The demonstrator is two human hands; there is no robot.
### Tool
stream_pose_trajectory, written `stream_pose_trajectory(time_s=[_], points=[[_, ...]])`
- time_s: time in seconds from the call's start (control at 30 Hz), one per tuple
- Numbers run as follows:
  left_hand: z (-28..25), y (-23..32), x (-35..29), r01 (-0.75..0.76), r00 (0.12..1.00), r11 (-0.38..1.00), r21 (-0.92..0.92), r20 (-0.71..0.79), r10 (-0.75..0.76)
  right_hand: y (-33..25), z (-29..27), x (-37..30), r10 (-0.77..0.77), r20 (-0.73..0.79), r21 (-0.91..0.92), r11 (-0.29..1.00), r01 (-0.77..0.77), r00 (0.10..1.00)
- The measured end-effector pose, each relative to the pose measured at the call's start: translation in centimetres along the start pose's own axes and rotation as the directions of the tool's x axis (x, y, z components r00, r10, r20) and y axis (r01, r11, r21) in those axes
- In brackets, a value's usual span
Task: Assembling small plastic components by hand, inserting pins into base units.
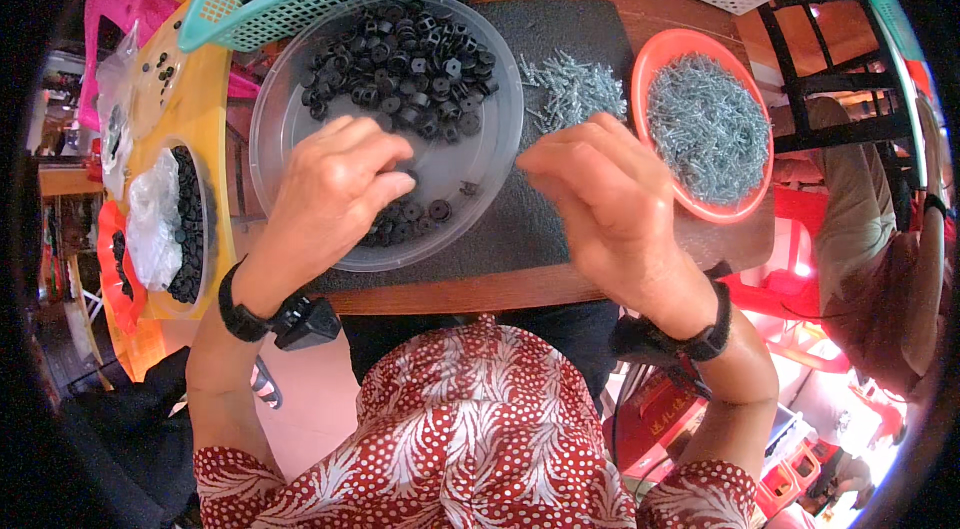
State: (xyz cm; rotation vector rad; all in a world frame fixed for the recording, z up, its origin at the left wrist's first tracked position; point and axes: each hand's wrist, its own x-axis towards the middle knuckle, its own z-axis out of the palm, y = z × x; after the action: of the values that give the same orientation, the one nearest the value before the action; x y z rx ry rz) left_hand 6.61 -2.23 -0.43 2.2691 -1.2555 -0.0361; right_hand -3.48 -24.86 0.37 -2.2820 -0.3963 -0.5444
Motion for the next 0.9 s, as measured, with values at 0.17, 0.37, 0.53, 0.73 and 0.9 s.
stream_pose_trajectory(time_s=[0.17, 0.37, 0.53, 0.73, 0.9], points=[[1.2, 0.5, 0.0, -0.011, 1.000, 0.996, 0.083, 0.018, 0.010, -0.2, 0.4, -0.2, -0.016, 0.008, 0.004, 1.000, 0.016, 1.000], [0.9, 1.3, -0.6, -0.055, 0.997, 0.995, 0.088, -0.054, 0.060, -1.0, 0.9, -0.3, 0.027, -0.052, 0.101, 0.995, -0.022, 0.998], [0.0, 3.6, -1.7, 0.074, 0.973, 0.966, -0.249, -0.196, -0.124, -3.6, 3.5, -0.3, 0.211, -0.090, 0.312, 0.934, -0.174, 0.973], [-0.4, 5.0, -2.3, 0.080, 0.948, 0.934, -0.347, -0.262, -0.179, -5.3, 4.9, -0.1, 0.502, 0.099, 0.624, 0.641, -0.446, 0.859], [-0.5, 5.1, -3.2, 0.134, 0.946, 0.818, -0.560, -0.175, -0.275, -5.2, 5.2, -0.4, 0.567, 0.111, 0.735, 0.506, -0.452, 0.816]])
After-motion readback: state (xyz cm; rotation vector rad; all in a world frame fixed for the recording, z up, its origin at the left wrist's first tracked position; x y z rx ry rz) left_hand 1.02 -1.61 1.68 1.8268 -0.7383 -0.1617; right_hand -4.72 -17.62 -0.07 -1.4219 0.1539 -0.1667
